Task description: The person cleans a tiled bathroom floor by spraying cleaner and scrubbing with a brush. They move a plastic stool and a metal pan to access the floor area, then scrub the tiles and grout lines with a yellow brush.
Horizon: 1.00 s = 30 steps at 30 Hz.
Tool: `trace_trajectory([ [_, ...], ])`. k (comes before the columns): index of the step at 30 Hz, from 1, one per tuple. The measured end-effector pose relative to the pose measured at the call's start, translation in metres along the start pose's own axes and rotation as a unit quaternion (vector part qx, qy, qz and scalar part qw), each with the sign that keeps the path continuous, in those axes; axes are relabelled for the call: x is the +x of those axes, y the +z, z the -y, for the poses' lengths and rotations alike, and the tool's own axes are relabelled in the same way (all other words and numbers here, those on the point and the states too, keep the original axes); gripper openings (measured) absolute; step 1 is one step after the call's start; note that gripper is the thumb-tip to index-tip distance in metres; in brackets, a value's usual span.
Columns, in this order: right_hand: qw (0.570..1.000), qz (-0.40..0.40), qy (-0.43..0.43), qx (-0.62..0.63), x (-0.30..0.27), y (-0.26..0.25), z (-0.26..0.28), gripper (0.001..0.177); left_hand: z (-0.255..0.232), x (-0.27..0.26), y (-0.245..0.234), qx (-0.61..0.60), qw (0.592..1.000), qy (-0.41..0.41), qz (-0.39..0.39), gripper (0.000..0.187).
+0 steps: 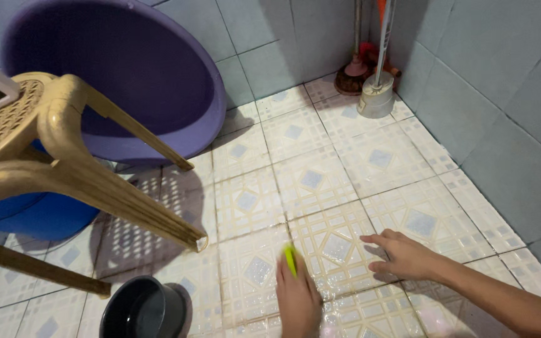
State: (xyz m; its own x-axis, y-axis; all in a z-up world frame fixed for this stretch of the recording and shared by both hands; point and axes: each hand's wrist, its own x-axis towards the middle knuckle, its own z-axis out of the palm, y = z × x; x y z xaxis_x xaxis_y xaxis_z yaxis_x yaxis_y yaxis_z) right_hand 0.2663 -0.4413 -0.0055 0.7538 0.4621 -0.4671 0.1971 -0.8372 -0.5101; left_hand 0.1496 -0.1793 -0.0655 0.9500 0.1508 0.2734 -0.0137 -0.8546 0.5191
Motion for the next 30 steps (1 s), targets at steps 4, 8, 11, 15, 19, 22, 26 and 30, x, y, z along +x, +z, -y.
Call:
trace_trajectory([
  [4,0.998,-0.03,-0.059,-0.026,0.02,0.006,0.014,0.078,-0.001,-0.03,-0.015,0.025,0.995,0.093,0.011,0.07],
  [8,0.998,-0.033,-0.042,0.029,0.039,0.015,0.03,0.077,-0.006,0.011,0.002,0.076,0.994,-0.034,0.071,0.056],
  [11,0.993,-0.062,-0.055,0.085,0.039,0.019,0.033,0.076,0.005,0.056,0.012,0.072,0.996,-0.029,0.038,0.05],
  [15,0.988,-0.079,-0.015,0.131,0.031,0.024,0.024,0.075,0.021,0.119,0.028,0.08,0.997,-0.007,-0.01,0.045],
  [19,0.993,-0.08,-0.004,0.084,0.023,0.022,0.015,0.074,0.019,0.101,0.01,0.018,0.999,0.002,-0.032,0.055],
  [22,0.993,-0.071,0.011,0.089,0.021,0.017,0.013,0.072,-0.007,0.012,-0.005,0.008,1.0,-0.015,0.024,0.052],
  [26,0.99,-0.091,-0.025,0.104,0.03,0.019,0.015,0.07,-0.004,-0.036,-0.024,0.031,0.993,0.11,0.006,0.062],
  [30,0.99,-0.076,-0.004,0.115,0.037,0.025,0.029,0.071,-0.001,0.008,0.0,0.042,0.999,0.002,0.018,0.052],
])
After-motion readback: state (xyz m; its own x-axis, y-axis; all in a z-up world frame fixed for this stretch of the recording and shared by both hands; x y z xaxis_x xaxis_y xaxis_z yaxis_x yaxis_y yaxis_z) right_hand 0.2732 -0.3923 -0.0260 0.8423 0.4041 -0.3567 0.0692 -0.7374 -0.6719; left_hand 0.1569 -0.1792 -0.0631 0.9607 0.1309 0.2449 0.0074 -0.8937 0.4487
